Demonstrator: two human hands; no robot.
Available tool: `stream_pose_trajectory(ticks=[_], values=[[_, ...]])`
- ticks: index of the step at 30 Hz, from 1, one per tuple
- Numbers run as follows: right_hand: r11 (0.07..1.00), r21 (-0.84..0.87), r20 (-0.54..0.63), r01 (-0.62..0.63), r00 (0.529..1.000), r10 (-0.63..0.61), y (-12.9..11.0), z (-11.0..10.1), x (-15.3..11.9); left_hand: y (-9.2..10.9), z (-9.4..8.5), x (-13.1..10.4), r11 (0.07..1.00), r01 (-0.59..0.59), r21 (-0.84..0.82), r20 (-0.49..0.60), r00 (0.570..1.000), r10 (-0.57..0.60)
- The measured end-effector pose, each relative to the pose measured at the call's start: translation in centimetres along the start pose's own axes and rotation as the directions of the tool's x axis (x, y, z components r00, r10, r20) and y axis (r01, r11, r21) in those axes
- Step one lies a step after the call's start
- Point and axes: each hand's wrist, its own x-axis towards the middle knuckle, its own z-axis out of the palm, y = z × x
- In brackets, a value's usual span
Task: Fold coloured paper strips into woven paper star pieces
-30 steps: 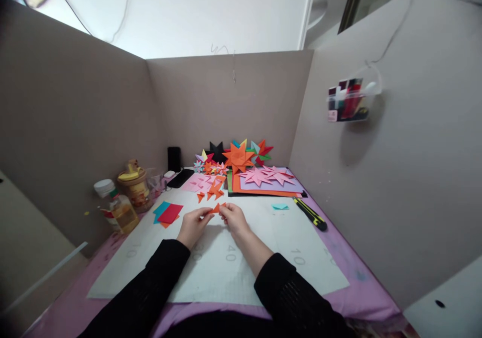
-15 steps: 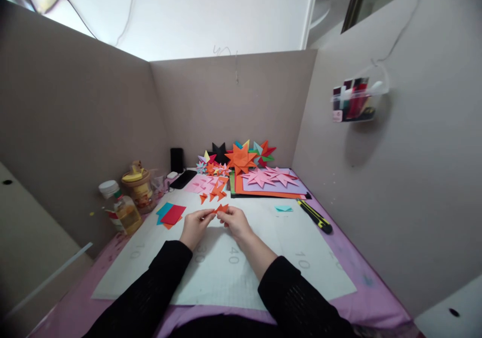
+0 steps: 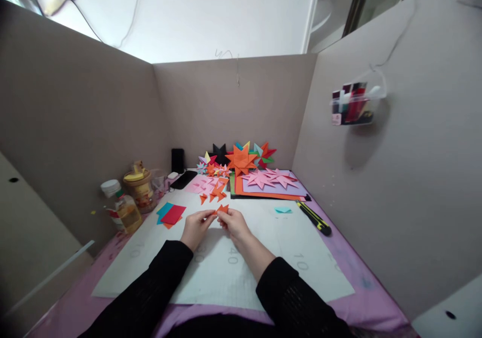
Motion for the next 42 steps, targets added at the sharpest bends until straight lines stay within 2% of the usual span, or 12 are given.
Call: stream_pose_trajectory(ticks=[5,10,17,20,25,29,34,42], values=[[0.997,0.050,0.032,-0.054,0.998,0.052,0.1,0.0,-0.1,-0.1,-0.1,0.0,1.000,0.004,0.006,0.006,1.000,-0.004],[0.998,0.044,0.053,-0.038,0.998,0.035,0.4,0.0,-0.1,0.0,-0.1,0.0,0.999,0.034,-0.015,0.013,0.999,-0.034],[0.999,0.033,-0.022,-0.031,0.999,0.032,0.5,0.3,-0.1,0.1,0.0,-0.1,0.998,0.054,-0.040,0.014,0.998,-0.053],[1.000,0.021,-0.043,-0.018,0.999,0.019,0.5,0.4,-0.1,0.2,0.2,-0.1,0.990,0.114,-0.086,0.041,0.993,-0.111],[0.999,-0.036,-0.024,0.035,0.999,-0.036,0.6,0.5,0.1,0.3,0.3,-0.1,0.940,0.273,-0.202,0.149,0.958,-0.246],[0.995,-0.077,-0.032,0.066,0.997,-0.068,0.7,0.4,0.2,0.6,0.2,0.0,0.894,0.365,-0.258,0.191,0.927,-0.323],[0.994,-0.079,-0.063,0.069,0.995,-0.074,0.6,0.4,0.2,0.9,0.1,0.2,0.800,0.493,-0.341,0.286,0.866,-0.411],[0.995,-0.076,-0.065,0.071,0.995,-0.076,0.4,0.6,-0.1,1.3,-0.2,0.5,0.734,0.557,-0.389,0.333,0.828,-0.451]])
